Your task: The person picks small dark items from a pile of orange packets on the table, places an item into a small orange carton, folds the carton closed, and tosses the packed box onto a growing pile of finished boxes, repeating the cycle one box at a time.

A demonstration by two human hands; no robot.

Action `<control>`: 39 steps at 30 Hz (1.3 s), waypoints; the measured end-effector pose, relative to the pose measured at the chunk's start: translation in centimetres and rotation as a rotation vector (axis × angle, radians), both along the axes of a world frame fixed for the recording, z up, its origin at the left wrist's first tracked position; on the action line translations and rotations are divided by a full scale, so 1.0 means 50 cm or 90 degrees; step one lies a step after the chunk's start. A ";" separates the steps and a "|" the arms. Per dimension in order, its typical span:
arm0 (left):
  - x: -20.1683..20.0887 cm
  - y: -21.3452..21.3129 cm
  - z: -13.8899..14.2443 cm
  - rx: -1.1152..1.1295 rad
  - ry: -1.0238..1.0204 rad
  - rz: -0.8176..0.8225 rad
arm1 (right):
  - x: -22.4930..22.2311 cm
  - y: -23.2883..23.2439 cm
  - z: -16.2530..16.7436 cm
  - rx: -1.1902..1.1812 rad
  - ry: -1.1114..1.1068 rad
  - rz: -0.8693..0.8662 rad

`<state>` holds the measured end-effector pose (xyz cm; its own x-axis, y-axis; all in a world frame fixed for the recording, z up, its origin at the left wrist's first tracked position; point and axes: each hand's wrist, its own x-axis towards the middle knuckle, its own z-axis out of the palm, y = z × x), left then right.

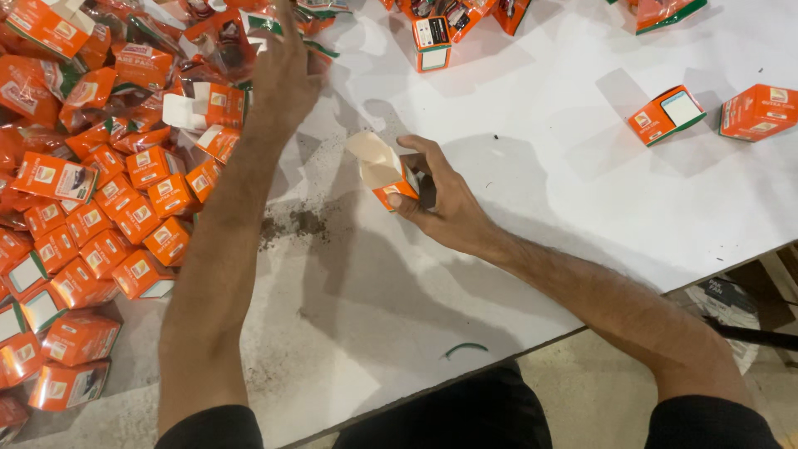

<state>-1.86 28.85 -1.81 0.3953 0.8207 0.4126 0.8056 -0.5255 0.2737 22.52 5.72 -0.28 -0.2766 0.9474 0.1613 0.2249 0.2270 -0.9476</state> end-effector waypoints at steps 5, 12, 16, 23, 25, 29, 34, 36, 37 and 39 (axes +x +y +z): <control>0.041 -0.148 -0.021 -0.013 -0.037 -0.092 | -0.003 -0.012 0.016 0.043 -0.061 0.033; -0.007 -0.433 0.082 0.078 -0.486 -0.167 | -0.015 -0.019 0.041 -0.112 -0.110 -0.011; -0.001 -0.504 0.082 0.300 -0.198 -0.307 | -0.024 -0.015 0.038 -0.052 -0.196 -0.005; 0.018 -0.483 0.034 0.237 0.011 -0.214 | -0.022 -0.028 0.029 0.030 -0.119 0.026; 0.021 -0.487 0.038 0.201 -0.002 -0.192 | -0.023 -0.026 0.027 0.020 -0.117 0.024; 0.055 -0.489 0.050 0.123 -0.071 -0.117 | -0.028 -0.027 0.021 0.097 -0.119 0.016; 0.088 -0.476 0.054 -0.058 -0.234 -0.001 | -0.028 -0.030 0.016 0.108 -0.159 0.011; 0.084 -0.461 0.052 -0.269 -0.402 0.087 | -0.027 -0.031 0.016 0.145 -0.186 -0.010; 0.079 -0.453 0.049 -0.337 -0.466 0.039 | -0.028 -0.033 0.016 0.147 -0.167 -0.003; 0.072 -0.437 0.041 -0.468 -0.600 -0.052 | -0.028 -0.036 0.015 0.153 -0.131 0.018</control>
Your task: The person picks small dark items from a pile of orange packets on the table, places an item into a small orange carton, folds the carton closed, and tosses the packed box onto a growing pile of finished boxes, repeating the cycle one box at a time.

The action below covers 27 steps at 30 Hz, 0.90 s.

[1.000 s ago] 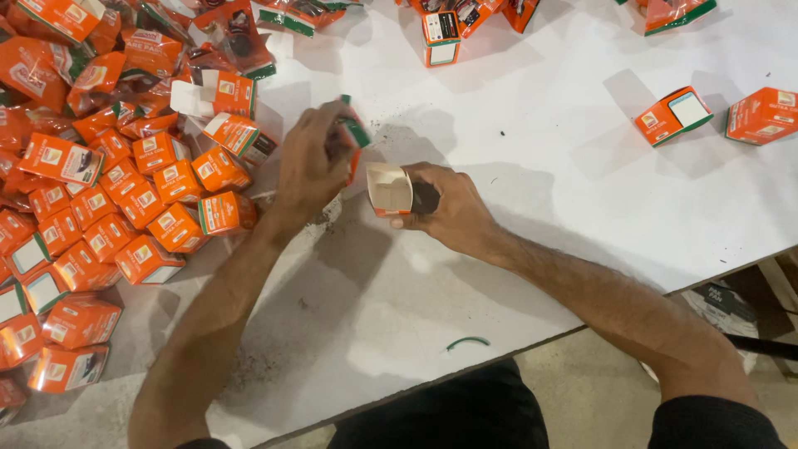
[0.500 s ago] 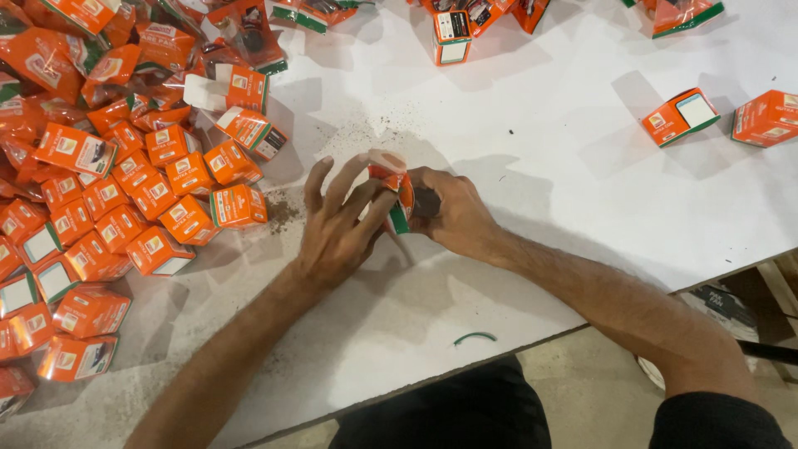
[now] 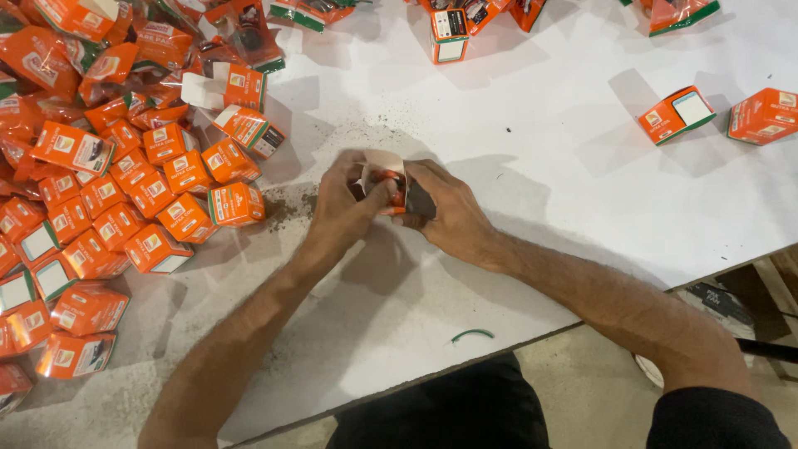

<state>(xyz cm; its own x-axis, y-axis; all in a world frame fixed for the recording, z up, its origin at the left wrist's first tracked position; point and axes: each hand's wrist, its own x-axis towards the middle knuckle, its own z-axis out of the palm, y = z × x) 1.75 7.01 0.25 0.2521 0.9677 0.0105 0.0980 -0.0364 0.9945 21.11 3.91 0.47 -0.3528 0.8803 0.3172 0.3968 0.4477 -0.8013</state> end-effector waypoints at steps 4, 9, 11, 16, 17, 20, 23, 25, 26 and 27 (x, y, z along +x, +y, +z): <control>0.008 0.015 -0.013 -0.069 0.071 0.049 | -0.003 -0.006 -0.008 -0.129 0.082 -0.022; -0.007 0.011 0.011 -0.122 0.014 -0.022 | -0.001 -0.005 -0.025 0.104 -0.086 -0.036; -0.038 0.013 0.024 -0.188 -0.114 -0.102 | 0.002 -0.001 -0.029 0.113 -0.087 -0.031; -0.066 0.039 0.011 -0.238 -0.154 -0.098 | -0.005 -0.002 -0.025 0.101 -0.076 -0.031; -0.061 0.047 0.003 -0.229 -0.081 -0.088 | -0.005 -0.001 -0.021 0.068 -0.072 -0.024; -0.041 0.062 -0.015 -0.144 0.011 -0.088 | -0.005 -0.004 -0.007 0.002 -0.045 -0.006; -0.031 0.039 -0.020 0.246 0.111 -0.045 | -0.007 -0.004 0.003 -0.035 -0.034 0.002; -0.035 0.008 -0.019 0.424 0.160 -0.043 | -0.005 -0.004 0.005 -0.086 -0.031 -0.007; -0.038 -0.007 -0.018 0.426 0.163 -0.062 | -0.003 -0.005 0.006 -0.128 -0.028 -0.016; -0.042 -0.017 -0.017 0.427 0.166 -0.082 | -0.001 -0.006 0.005 -0.170 -0.025 -0.028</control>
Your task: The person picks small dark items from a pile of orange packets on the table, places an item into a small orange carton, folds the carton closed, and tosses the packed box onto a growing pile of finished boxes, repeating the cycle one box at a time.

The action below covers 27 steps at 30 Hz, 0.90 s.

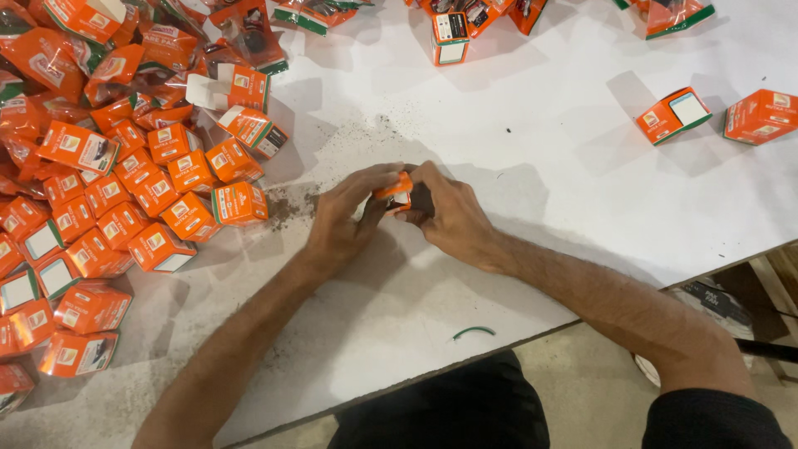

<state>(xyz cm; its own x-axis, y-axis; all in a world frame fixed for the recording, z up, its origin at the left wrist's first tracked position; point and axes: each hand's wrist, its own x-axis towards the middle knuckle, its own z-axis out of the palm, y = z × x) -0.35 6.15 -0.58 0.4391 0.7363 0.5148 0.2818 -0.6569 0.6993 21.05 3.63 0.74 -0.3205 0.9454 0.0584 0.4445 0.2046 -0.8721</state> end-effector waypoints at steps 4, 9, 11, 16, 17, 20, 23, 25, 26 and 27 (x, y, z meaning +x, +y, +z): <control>-0.009 -0.009 0.003 0.125 0.100 -0.022 | 0.001 0.005 -0.004 0.049 0.036 0.019; -0.008 0.004 -0.001 0.052 0.041 0.002 | 0.001 0.009 -0.007 0.033 0.056 0.031; -0.009 0.001 -0.003 0.115 0.074 -0.008 | 0.003 0.009 -0.007 0.023 0.032 0.013; -0.008 -0.011 -0.008 0.261 0.211 -0.021 | 0.001 0.008 -0.017 0.097 0.030 0.008; -0.006 -0.012 -0.008 0.271 0.230 -0.028 | 0.001 0.010 -0.018 0.128 0.042 0.021; -0.017 -0.010 0.006 0.259 0.234 -0.015 | 0.003 0.012 -0.018 0.140 0.051 0.042; -0.065 -0.004 0.035 0.274 0.268 0.183 | 0.001 0.013 -0.012 0.117 0.064 0.047; -0.122 0.009 0.060 0.426 0.382 0.509 | -0.005 0.015 -0.007 0.079 0.059 0.033; -0.151 0.020 0.070 0.415 0.413 0.546 | -0.006 0.018 -0.005 0.048 0.041 0.028; -0.165 0.039 0.073 0.392 0.432 0.565 | -0.008 0.020 -0.004 0.018 0.021 0.025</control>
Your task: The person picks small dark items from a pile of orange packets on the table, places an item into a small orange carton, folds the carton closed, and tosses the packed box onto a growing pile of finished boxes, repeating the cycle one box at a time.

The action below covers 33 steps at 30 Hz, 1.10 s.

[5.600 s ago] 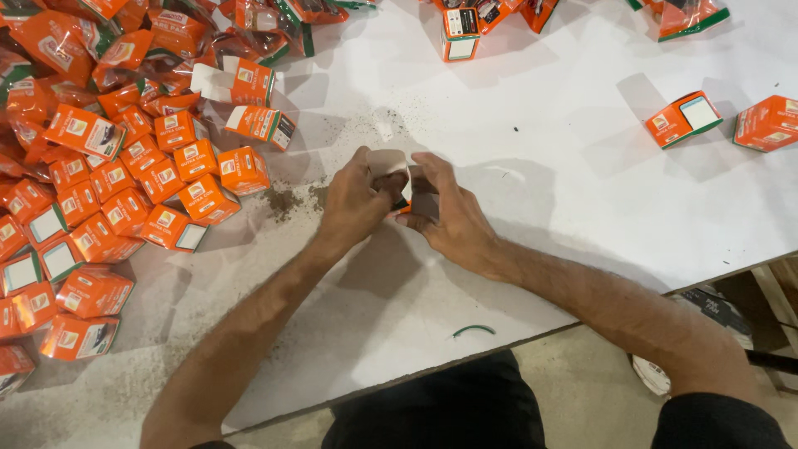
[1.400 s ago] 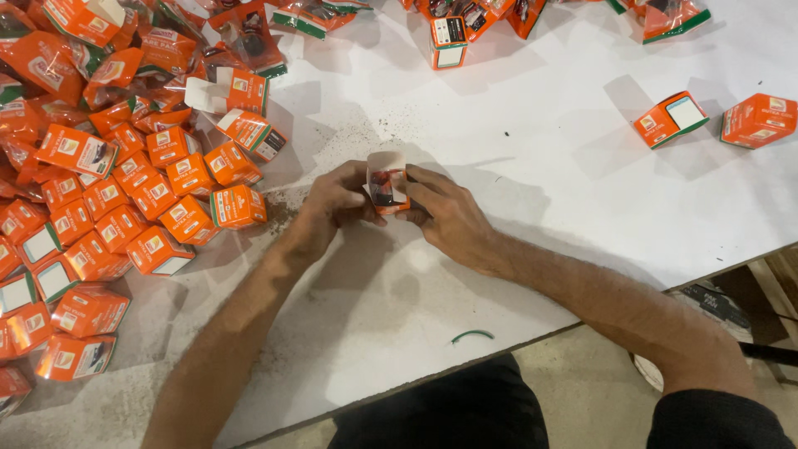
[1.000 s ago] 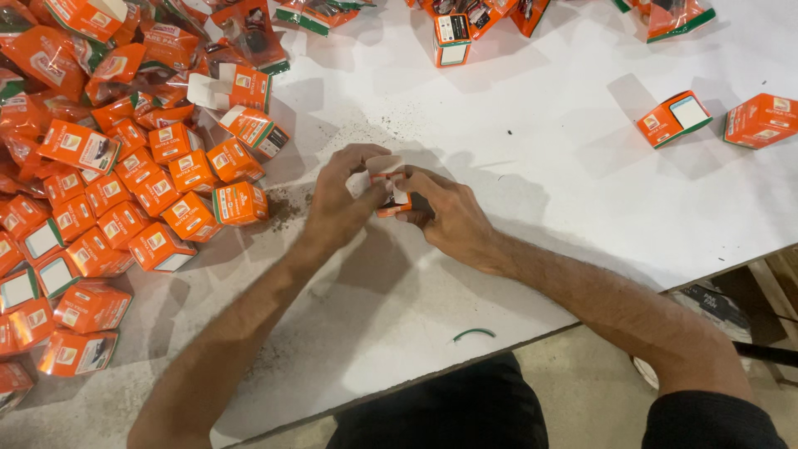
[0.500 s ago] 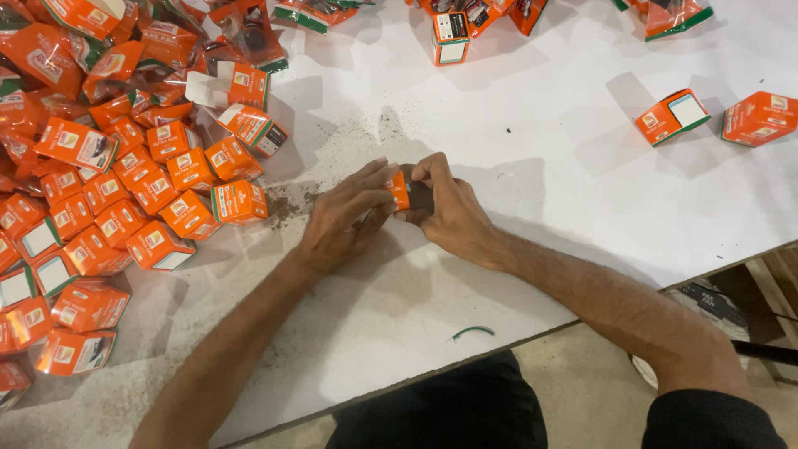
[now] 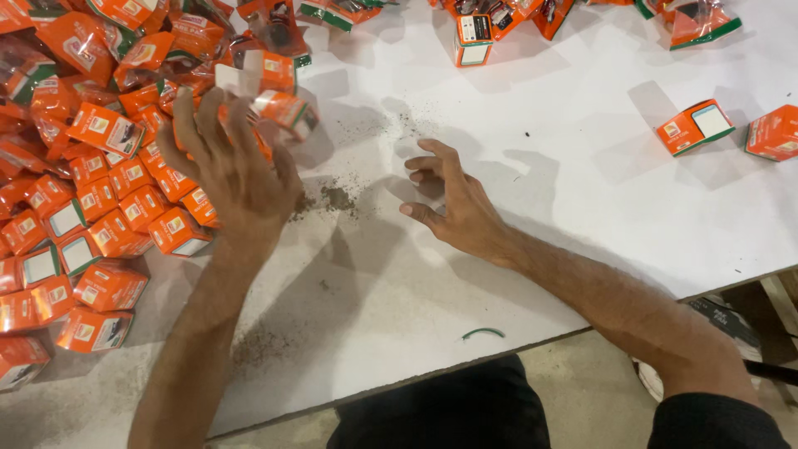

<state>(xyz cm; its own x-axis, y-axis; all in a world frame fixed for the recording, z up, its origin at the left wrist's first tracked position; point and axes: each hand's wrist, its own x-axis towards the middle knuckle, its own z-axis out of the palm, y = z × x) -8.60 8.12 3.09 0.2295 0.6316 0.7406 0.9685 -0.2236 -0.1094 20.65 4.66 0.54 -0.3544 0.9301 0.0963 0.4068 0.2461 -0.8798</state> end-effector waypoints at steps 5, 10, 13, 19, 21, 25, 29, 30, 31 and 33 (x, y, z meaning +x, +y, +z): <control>0.028 0.126 -0.019 -0.300 -0.082 0.081 | 0.001 0.002 -0.012 0.093 0.005 0.021; 0.143 0.163 -0.045 -0.305 -0.009 -0.061 | 0.012 0.010 -0.030 0.048 0.147 0.015; 0.192 0.106 -0.051 -0.298 -0.076 -0.373 | 0.030 0.032 -0.028 -0.139 0.464 0.062; 0.204 0.132 -0.021 -0.161 -0.026 -0.712 | 0.070 0.065 -0.010 -0.348 0.598 0.160; 0.174 0.215 -0.006 -0.142 -0.065 -0.684 | 0.069 0.068 -0.006 -0.215 0.489 0.114; 0.155 0.427 -0.020 -0.120 -0.149 -0.243 | 0.049 0.042 -0.002 -0.036 0.006 -0.015; 0.181 0.497 -0.071 -0.232 -0.124 -0.128 | 0.051 0.026 0.007 0.108 -0.021 0.065; 0.187 0.491 -0.079 -0.256 -0.113 -0.109 | 0.054 0.026 0.009 0.071 -0.031 0.066; 0.191 0.478 -0.091 -0.279 -0.103 -0.091 | 0.057 0.027 0.010 0.134 -0.040 0.091; 0.195 0.427 -0.093 -0.324 -0.074 -0.094 | 0.062 0.033 0.010 0.259 -0.055 0.144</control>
<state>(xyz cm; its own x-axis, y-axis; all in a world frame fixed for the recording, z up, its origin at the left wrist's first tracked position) 1.16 29.49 -1.54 0.2771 0.8846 0.3752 0.9222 -0.3544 0.1545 23.76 6.30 1.04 -0.5661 0.7218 0.3981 0.3709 0.6543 -0.6590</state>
